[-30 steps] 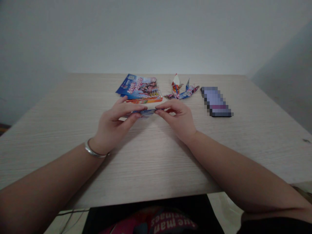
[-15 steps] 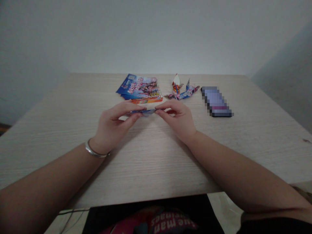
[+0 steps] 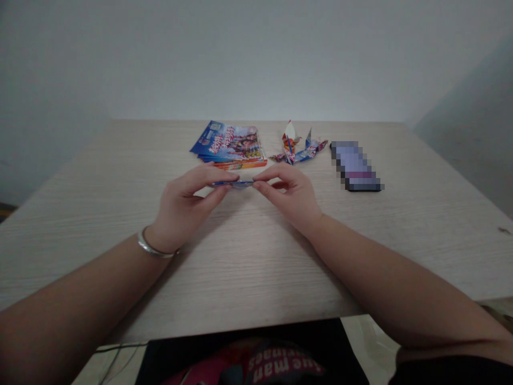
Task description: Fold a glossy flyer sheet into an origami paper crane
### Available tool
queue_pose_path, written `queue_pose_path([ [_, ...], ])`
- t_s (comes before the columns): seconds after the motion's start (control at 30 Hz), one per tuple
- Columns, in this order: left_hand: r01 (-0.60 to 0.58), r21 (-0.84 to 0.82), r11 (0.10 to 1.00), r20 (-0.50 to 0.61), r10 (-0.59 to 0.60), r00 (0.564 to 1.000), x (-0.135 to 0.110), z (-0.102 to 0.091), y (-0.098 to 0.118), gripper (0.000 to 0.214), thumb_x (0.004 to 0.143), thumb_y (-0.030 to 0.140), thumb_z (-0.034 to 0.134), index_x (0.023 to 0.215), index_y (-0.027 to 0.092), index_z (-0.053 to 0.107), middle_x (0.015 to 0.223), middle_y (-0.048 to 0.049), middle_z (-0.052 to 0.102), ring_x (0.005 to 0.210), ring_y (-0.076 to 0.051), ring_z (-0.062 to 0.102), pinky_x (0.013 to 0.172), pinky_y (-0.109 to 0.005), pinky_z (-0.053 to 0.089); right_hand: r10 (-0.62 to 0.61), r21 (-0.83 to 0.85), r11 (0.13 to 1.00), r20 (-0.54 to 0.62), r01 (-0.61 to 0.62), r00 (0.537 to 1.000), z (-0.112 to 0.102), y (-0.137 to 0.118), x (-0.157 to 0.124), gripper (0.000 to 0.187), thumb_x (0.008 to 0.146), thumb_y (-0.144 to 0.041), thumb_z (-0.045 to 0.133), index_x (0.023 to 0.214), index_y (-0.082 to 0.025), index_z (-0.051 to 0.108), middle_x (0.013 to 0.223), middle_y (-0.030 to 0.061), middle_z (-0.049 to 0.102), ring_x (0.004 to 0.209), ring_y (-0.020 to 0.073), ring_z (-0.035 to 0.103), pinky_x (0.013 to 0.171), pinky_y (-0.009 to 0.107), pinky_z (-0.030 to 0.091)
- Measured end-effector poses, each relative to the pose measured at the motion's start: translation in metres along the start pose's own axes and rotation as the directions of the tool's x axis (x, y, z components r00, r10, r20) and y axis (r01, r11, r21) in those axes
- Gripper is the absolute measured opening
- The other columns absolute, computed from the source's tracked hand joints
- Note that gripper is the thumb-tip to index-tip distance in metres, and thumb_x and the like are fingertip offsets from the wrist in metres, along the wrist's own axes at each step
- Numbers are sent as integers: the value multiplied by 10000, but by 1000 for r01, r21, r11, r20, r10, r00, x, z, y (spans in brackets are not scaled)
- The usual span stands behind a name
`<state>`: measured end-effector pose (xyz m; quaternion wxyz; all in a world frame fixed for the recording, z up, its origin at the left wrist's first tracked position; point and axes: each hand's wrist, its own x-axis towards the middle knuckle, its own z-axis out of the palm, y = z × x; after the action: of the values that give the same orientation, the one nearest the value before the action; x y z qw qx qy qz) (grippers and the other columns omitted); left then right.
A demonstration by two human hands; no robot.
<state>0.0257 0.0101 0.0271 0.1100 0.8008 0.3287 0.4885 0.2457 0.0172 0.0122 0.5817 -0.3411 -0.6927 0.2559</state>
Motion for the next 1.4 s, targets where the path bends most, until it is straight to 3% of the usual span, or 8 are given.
queue_pose_path([
  [0.2,-39,22,999,2,39,999,0,0,-1,184,935,172,646,1066,244,754,1045,-41,785,1028,-202,724,968,-401,581,-8,-42,999,-16,8,1000,0,-2,0,81,816,-188,759,830,-268,766,837,-20,739,805,131,687,630,243,563],
  [0.43,-37,34,999,-2,37,999,0,0,-1,182,940,172,650,1069,250,752,1042,-36,783,1008,-181,723,944,-371,589,-203,-233,950,48,208,978,-4,-10,3,121,839,-154,734,864,-268,764,818,-26,752,761,132,679,619,255,554],
  [0.63,-40,6,999,18,40,999,1,-1,2,155,951,222,659,1074,238,753,1044,-44,792,999,-187,733,940,-382,593,-251,-318,913,53,255,966,-5,-12,4,85,863,-170,726,835,-246,750,767,-21,739,714,137,665,620,279,534],
  [0.8,-79,7,997,10,79,997,2,-2,5,110,963,286,671,1042,258,743,1005,-4,807,956,-167,751,1058,-431,534,-284,-349,890,75,292,956,-8,-11,5,69,878,-194,724,845,-246,755,762,-16,744,692,144,658,678,315,538],
  [1.03,-91,8,996,2,91,996,3,-3,6,85,975,281,658,1005,269,737,988,20,812,949,-147,756,1033,-399,523,-336,-346,871,101,349,937,-12,-10,7,73,874,-181,739,857,-250,757,799,-8,764,778,162,705,759,329,547],
  [1.17,-140,87,986,62,135,989,5,-7,6,139,1004,309,611,1066,300,736,1043,17,806,1004,-165,743,1073,-439,476,-336,-347,871,95,348,937,-13,-11,7,80,878,-182,727,857,-254,758,811,-3,767,796,170,713,776,336,551],
  [1.4,-208,187,960,63,199,978,14,-12,8,135,971,341,649,955,268,762,919,6,810,894,-183,735,892,-395,522,-343,-377,855,107,357,933,-17,-9,7,84,871,-182,717,859,-253,760,820,2,769,799,177,713,772,343,560],
])
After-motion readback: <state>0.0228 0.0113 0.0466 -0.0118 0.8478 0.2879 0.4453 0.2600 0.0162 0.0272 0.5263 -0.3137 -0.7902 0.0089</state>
